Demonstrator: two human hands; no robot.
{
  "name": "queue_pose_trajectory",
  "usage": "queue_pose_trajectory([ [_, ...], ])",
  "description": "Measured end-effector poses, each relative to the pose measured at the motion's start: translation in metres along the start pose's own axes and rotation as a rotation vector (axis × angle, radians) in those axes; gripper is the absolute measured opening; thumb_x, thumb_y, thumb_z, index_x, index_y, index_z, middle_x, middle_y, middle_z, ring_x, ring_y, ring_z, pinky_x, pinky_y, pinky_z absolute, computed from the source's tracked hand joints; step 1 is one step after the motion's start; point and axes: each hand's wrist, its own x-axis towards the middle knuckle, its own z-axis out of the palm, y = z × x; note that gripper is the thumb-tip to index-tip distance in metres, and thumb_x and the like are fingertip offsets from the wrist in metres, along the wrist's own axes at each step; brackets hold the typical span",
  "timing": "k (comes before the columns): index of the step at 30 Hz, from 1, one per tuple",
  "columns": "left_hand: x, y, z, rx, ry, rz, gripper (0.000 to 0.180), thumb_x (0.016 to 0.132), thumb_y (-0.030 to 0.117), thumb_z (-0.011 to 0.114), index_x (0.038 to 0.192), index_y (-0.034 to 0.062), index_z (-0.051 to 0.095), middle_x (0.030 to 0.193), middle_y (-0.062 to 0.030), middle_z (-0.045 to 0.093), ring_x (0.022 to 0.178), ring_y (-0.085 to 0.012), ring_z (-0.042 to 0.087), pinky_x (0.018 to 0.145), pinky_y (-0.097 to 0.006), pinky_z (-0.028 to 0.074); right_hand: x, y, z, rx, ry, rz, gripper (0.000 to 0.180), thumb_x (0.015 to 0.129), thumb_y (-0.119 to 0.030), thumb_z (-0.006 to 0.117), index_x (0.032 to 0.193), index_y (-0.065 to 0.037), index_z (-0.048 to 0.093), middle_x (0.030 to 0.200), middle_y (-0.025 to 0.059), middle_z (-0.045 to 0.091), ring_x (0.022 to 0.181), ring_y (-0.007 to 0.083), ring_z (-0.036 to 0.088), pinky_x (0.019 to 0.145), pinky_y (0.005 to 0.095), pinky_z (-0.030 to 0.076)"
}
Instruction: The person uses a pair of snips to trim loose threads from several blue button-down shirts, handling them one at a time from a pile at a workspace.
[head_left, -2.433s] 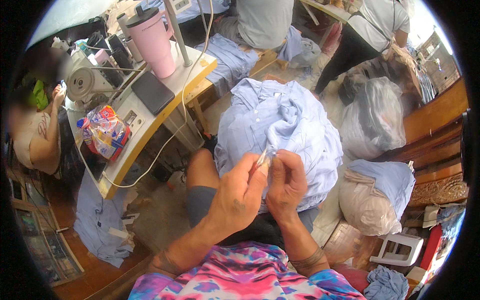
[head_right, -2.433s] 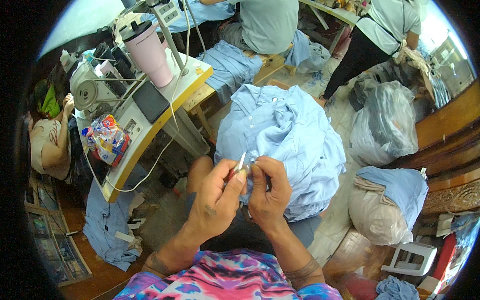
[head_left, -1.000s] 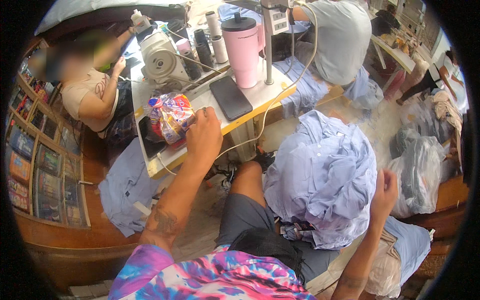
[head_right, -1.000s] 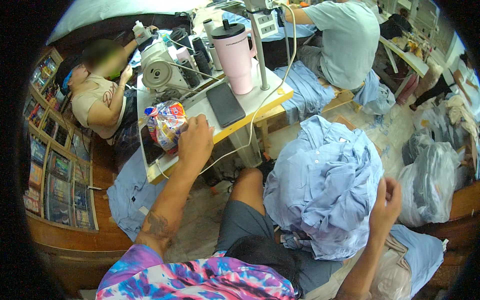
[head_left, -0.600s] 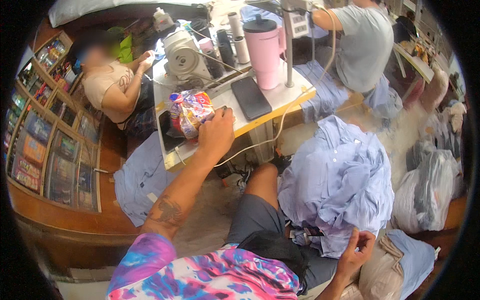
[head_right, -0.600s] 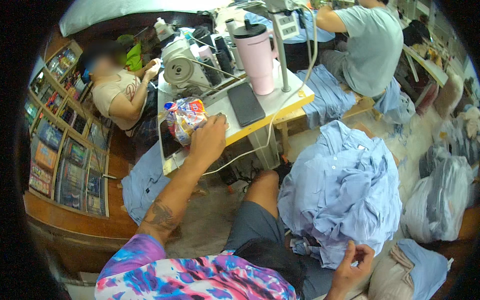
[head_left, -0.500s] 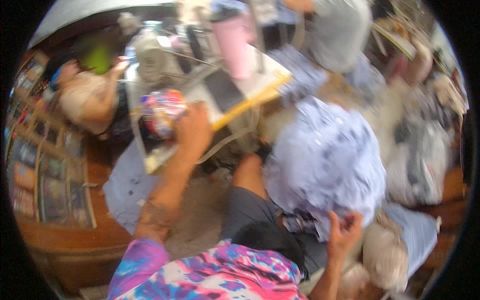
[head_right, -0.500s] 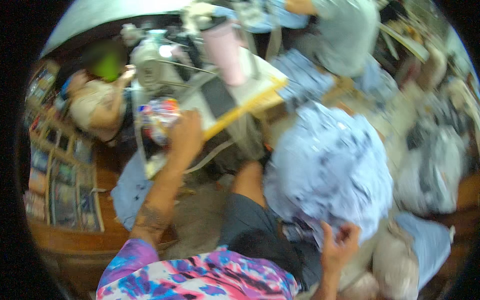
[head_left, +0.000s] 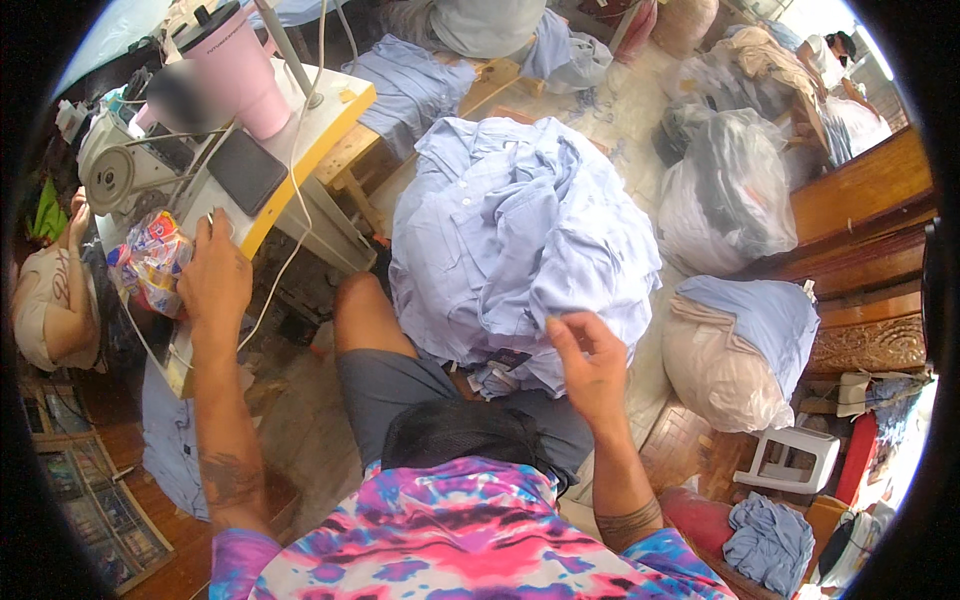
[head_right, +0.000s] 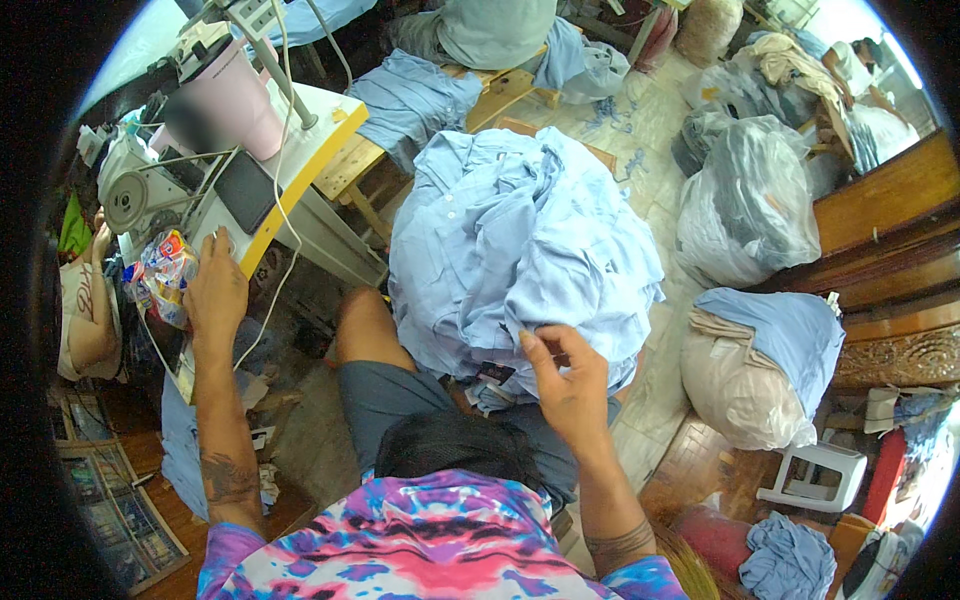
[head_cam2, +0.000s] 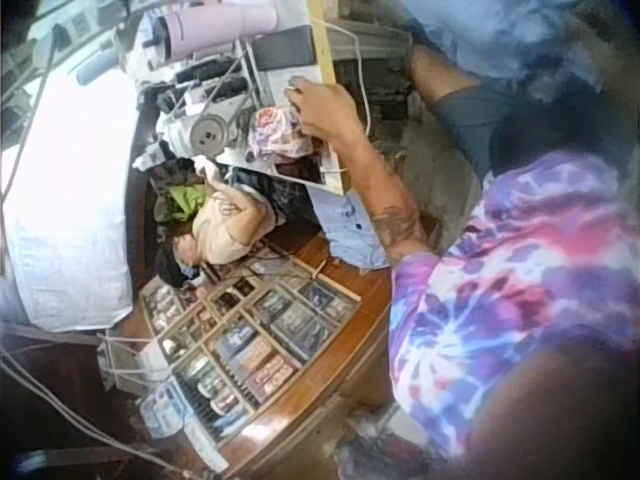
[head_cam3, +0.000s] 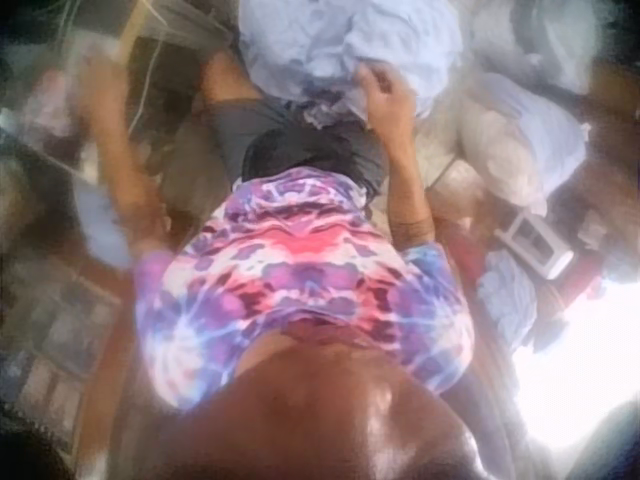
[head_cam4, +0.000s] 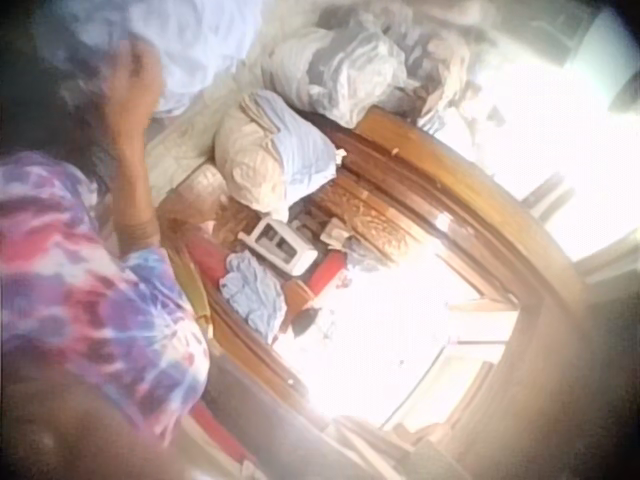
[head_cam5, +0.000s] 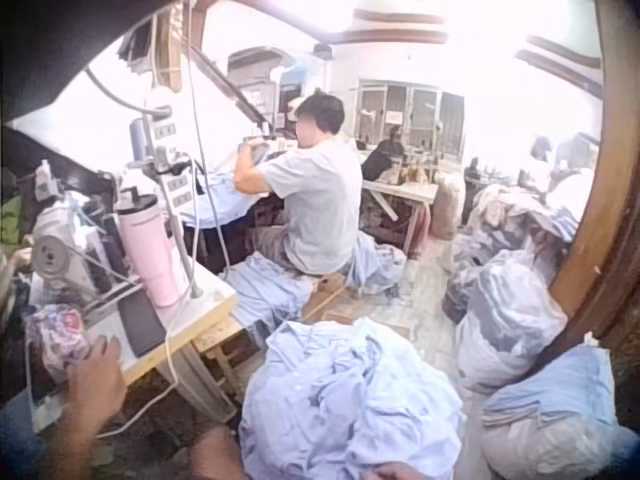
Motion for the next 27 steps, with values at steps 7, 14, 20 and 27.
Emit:
queue_pose_trajectory([
  [7, -0.030, -0.001, -0.002, -0.182, 0.321, 0.166, 0.049, 0.100, 0.014, 0.059, 0.148, 0.0081, 0.050, 0.145, -0.0189, 0.058, 0.107, -0.0434, 0.070, 0.088, -0.052, 0.058, 0.075, -0.069, -0.025, 0.218, -0.230, 0.044, 0.023, 0.101, -0.019, 0.074, 0.099, 0.003, 0.069, 0.081, 0.0058, 0.073, 0.074, 0.0083, 0.066, 0.067, 0.0239, 0.051],
  [14, -0.161, 0.182, -0.035, -1.176, 0.051, 0.361, 0.045, 0.088, 0.028, 0.083, 0.123, 0.0052, 0.065, 0.112, -0.0150, 0.069, 0.097, -0.0304, 0.068, 0.084, -0.041, 0.055, 0.101, -0.074, -0.027, 0.272, -0.240, 0.045, 0.027, 0.100, -0.023, 0.076, 0.094, 0.002, 0.069, 0.076, 0.0036, 0.070, 0.068, 0.0079, 0.063, 0.063, 0.0238, 0.050],
  [20, -0.126, 0.206, -0.049, -1.210, -0.462, 0.485, 0.025, 0.094, 0.022, 0.075, 0.108, 0.0003, 0.074, 0.097, -0.0221, 0.076, 0.089, -0.0317, 0.076, 0.079, -0.042, 0.058, 0.092, -0.072, -0.056, 0.243, -0.107, 0.065, 0.025, 0.101, -0.021, 0.074, 0.092, 0.001, 0.068, 0.073, 0.0030, 0.068, 0.065, 0.0080, 0.063, 0.061, 0.0240, 0.051],
  [27, -0.024, 0.214, -0.114, -0.808, 0.233, 0.736, 0.025, 0.091, 0.013, 0.071, 0.112, -0.0002, 0.070, 0.107, -0.0222, 0.071, 0.102, -0.0409, 0.069, 0.090, -0.045, 0.054, 0.130, -0.077, -0.073, 0.197, 0.123, -0.051, 0.028, 0.103, -0.023, 0.070, 0.096, 0.004, 0.067, 0.081, 0.0100, 0.072, 0.073, 0.0152, 0.069, 0.067, 0.0287, 0.055],
])
